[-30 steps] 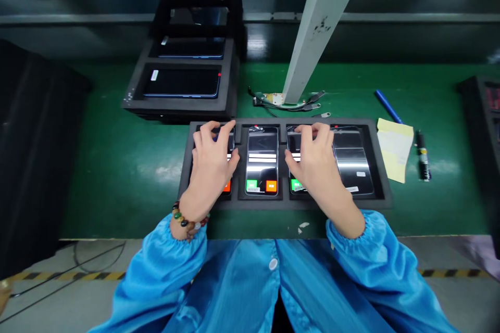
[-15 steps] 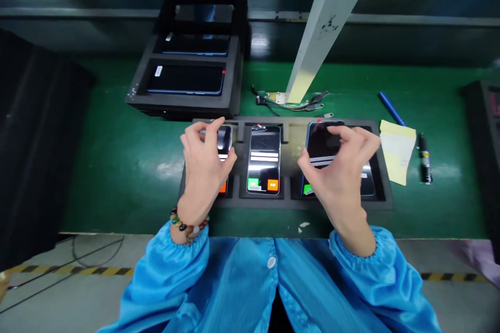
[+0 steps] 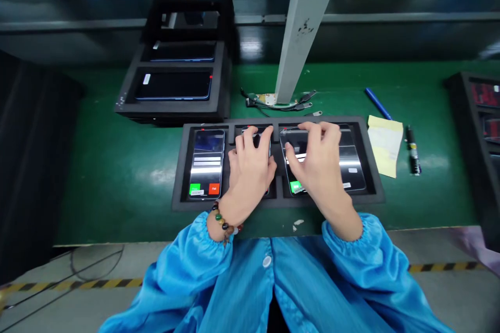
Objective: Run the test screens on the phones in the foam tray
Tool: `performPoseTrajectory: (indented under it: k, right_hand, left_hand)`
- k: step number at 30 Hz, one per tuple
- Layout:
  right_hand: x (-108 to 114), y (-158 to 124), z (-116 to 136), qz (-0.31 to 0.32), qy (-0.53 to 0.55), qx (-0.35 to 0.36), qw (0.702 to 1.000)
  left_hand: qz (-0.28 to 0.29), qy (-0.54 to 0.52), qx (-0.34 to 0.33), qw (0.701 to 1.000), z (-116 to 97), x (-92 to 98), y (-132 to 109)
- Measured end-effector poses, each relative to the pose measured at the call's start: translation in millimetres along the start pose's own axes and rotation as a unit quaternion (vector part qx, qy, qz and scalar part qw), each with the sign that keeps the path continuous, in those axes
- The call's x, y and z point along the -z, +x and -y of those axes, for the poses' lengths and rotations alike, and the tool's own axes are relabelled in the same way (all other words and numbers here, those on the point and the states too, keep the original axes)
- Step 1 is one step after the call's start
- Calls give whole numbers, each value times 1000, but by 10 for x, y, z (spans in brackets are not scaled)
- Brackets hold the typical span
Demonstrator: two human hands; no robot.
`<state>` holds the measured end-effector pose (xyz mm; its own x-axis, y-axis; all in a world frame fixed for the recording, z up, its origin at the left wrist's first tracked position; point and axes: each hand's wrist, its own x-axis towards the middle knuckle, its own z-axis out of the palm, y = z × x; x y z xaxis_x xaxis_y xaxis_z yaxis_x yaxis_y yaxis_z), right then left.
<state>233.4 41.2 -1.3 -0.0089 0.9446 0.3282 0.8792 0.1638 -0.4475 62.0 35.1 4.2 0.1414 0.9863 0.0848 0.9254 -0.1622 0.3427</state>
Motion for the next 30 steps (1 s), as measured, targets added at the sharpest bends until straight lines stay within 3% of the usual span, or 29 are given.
performPoseTrajectory:
  k: [5, 8, 14, 16, 19, 23, 26, 28, 30]
  right_hand:
    - [265, -182, -303, -66, 82, 14, 994]
    - [333, -361, -414, -74, 87, 48, 992]
    - [394, -702, -474, 27, 122, 140, 982]
    - [416, -765, -491, 56, 115, 174, 976]
    - [408, -788, -442, 81, 112, 193, 971]
    - [232, -725, -78, 114, 153, 225, 956]
    - [34, -666, 288, 182, 168, 259, 934]
    - [-45, -639, 420, 199, 164, 263, 930]
    - [-41, -618, 399, 189, 170, 260, 932]
  left_hand:
    - [-114, -156, -9, 981, 179, 62, -89]
    - [-154, -175, -3, 973, 223, 66, -137]
    - [-70, -83, -10, 994, 120, -71, -90]
    - [-80, -86, -26, 993, 198, -10, -93]
    - [-132, -110, -18, 985, 541, 217, -197]
    - [-183, -106, 108, 971, 1257, 486, -521]
    - [-150, -175, 183, 956, 1715, 506, -799]
    - [-103, -234, 188, 948, 1897, 464, -940]
    - [-65, -256, 170, 949, 1981, 418, -1022]
